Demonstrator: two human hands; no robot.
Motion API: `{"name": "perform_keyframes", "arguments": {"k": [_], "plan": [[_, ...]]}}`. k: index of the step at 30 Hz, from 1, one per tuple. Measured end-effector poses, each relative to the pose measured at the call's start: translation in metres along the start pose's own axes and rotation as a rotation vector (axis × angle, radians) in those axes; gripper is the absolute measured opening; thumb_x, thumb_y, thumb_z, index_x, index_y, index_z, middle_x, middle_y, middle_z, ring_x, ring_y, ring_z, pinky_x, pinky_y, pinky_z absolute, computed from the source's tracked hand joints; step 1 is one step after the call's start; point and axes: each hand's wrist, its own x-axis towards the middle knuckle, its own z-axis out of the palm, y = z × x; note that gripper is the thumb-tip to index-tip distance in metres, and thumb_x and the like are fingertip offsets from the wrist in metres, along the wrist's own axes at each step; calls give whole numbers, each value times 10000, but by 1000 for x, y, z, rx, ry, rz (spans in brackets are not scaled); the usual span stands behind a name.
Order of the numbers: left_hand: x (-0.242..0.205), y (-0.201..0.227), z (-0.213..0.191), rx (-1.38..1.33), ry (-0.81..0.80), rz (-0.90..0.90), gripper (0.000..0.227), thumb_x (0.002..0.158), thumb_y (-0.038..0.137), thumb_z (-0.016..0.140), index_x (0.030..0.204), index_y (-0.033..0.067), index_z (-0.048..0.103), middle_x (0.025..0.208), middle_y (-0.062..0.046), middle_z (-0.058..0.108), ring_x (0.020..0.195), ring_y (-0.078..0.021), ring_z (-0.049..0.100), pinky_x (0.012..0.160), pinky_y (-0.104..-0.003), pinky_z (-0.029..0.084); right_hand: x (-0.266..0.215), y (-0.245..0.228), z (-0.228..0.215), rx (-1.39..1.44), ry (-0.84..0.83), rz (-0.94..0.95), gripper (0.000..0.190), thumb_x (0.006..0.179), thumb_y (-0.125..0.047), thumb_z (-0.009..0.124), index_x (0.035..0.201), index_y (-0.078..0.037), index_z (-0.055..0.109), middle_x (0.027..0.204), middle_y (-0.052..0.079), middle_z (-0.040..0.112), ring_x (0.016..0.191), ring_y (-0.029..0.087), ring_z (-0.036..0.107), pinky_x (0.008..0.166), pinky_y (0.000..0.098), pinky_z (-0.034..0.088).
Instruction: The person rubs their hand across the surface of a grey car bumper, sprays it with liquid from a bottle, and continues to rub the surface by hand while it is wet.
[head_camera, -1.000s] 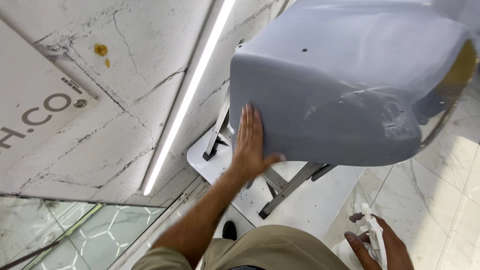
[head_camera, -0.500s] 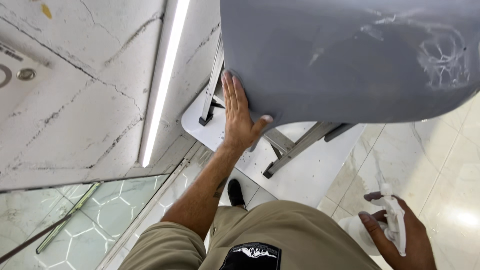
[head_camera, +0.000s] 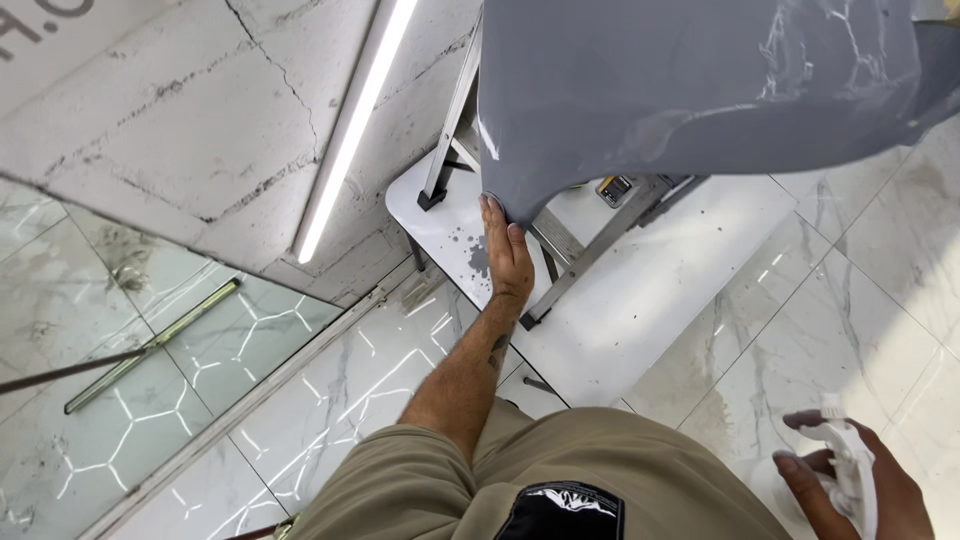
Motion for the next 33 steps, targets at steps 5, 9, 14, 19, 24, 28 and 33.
{"name": "perform_keyframes", "arguments": {"k": [5,9,14,19,24,28,33], "plan": [[-28,-59,17,135,71,153,824,972,134,639,1734,-27,371,1783,-266,434,1686,-409,402,1412,-459,313,17,110,-8,-186,-10,-67,462,874,-445,803,1324,-340,831,1264,-43,869,997,227,898,942,401,666],[-30,-49,19,264,224,37,640,1037,73,624,1664,8,512,1723,-223,520,1627,-367,494,1343,-461,435,17,164,-11,-166,-52,-38,483,876,-425,823,1353,-349,824,1237,-35,871,1011,215,896,982,402,656],[-34,-16,3,-34,346,-436,395,1085,252,680,1475,285,725,1518,-132,752,1213,-216,761,973,-288,706,3,196,-27,-137,-54,-19,485,898,-439,776,1364,-315,819,1373,-70,819,1041,248,883,1019,428,635],[-62,57,-44,-611,455,-805,452,1039,11,698,1490,24,713,1368,-186,798,1228,-301,779,1017,-393,708,-20,220,-39,179,107,-116,405,919,-190,832,1316,-112,837,1332,34,830,955,312,797,1019,445,590],[-96,85,-81,-656,274,-794,447,1026,18,697,1471,-22,707,1377,-240,777,1227,-358,777,997,-434,703,-20,218,-38,260,67,-100,438,943,-185,809,1374,-110,798,1323,78,822,988,330,793,973,464,589],[-119,135,-93,-671,151,-877,489,1051,1,622,1532,-84,610,1519,-338,673,1358,-435,706,1033,-449,683,-13,197,-42,341,-13,-41,496,970,-212,794,1466,-194,803,942,194,877,978,328,792,947,456,560],[-146,121,-96,-621,52,-855,578,1011,51,669,1572,-59,579,1537,-249,633,1276,-411,739,884,-464,715,25,180,-41,323,-118,-64,498,954,-222,798,1452,-200,790,960,219,875,950,335,813,919,449,588]]}}
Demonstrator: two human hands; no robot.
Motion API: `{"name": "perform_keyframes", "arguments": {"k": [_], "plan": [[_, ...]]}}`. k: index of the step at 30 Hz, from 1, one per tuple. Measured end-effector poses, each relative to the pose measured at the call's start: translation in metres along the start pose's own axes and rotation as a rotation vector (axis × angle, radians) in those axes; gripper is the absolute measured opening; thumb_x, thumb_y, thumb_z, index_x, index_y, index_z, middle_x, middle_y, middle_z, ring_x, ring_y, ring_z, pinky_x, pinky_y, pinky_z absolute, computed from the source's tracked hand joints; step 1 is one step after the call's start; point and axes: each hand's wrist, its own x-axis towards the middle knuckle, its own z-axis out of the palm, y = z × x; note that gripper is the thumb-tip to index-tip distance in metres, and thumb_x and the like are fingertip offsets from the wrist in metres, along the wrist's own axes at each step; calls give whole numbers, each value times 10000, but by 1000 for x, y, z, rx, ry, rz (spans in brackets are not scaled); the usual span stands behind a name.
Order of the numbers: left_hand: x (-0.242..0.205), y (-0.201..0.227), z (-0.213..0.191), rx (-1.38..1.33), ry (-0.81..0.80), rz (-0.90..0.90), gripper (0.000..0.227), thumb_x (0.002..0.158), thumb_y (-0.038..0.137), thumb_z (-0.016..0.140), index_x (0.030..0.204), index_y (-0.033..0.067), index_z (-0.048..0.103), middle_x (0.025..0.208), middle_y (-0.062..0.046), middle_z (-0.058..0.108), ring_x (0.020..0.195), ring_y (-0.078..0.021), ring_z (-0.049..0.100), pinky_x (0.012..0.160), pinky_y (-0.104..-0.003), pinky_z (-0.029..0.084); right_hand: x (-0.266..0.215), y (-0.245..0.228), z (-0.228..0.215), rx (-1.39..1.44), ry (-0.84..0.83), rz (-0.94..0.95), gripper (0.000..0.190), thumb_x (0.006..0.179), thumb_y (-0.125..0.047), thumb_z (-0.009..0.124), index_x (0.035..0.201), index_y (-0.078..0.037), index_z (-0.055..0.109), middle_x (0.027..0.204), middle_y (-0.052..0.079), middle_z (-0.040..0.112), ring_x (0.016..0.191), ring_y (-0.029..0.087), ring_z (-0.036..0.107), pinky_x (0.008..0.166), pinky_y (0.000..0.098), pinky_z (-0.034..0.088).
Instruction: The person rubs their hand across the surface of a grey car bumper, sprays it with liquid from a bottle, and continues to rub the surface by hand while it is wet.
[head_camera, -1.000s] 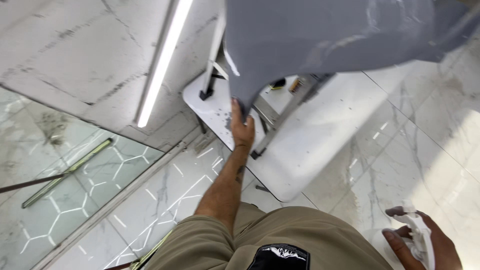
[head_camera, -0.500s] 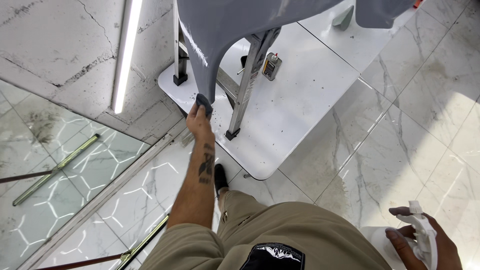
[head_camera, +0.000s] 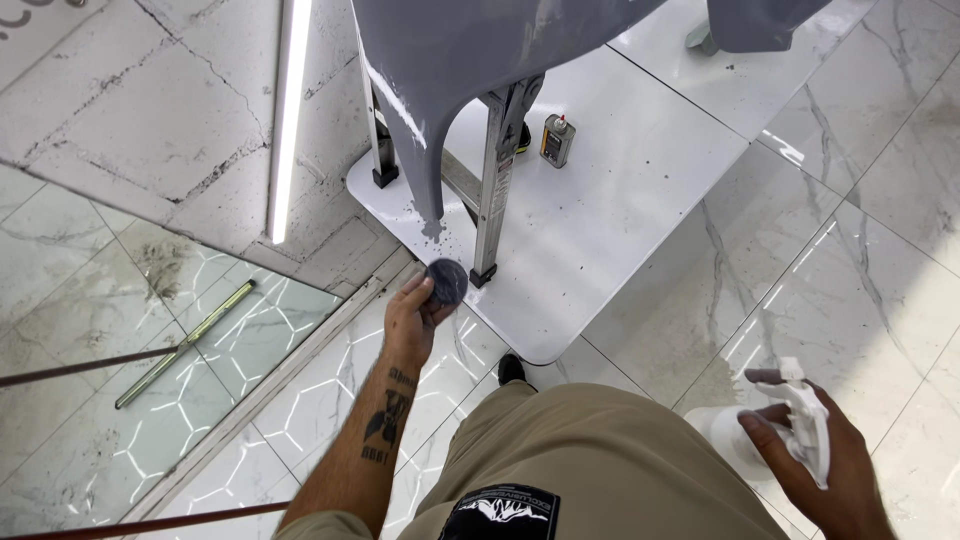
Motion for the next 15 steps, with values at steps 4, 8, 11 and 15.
{"name": "perform_keyframes", "arguments": {"k": [4,8,11,15], "plan": [[0,-15,5,153,5,-102,369,1075,74,643,1414,-42,731,1243,-264,820,1053,-346,812,802,-408,705,22,-29,1,41,-46,-24,496,939,-192,802,1434,-168,792,967,234,885,918,331,816,875,447,607],[21,-43,22,216,63,-257,444,1063,65,653,1490,-57,678,1405,-308,755,1217,-430,764,944,-443,700,45,-55,-4,15,-41,-22,514,937,-192,815,1450,-194,783,978,210,846,932,306,779,885,437,577],[62,-92,15,277,6,-312,335,1055,93,711,1371,-10,753,1290,-279,797,1115,-381,791,911,-473,719,67,-65,-2,-20,-54,-59,527,939,-202,822,1463,-223,784,956,160,833,869,272,729,853,410,554],[99,-134,35,448,-27,-362,383,1020,146,743,1373,3,790,1255,-186,751,1163,-349,722,922,-506,711,89,-76,-1,-20,-87,-73,539,908,-209,824,1445,-192,787,934,182,828,887,298,761,863,432,577]]}}
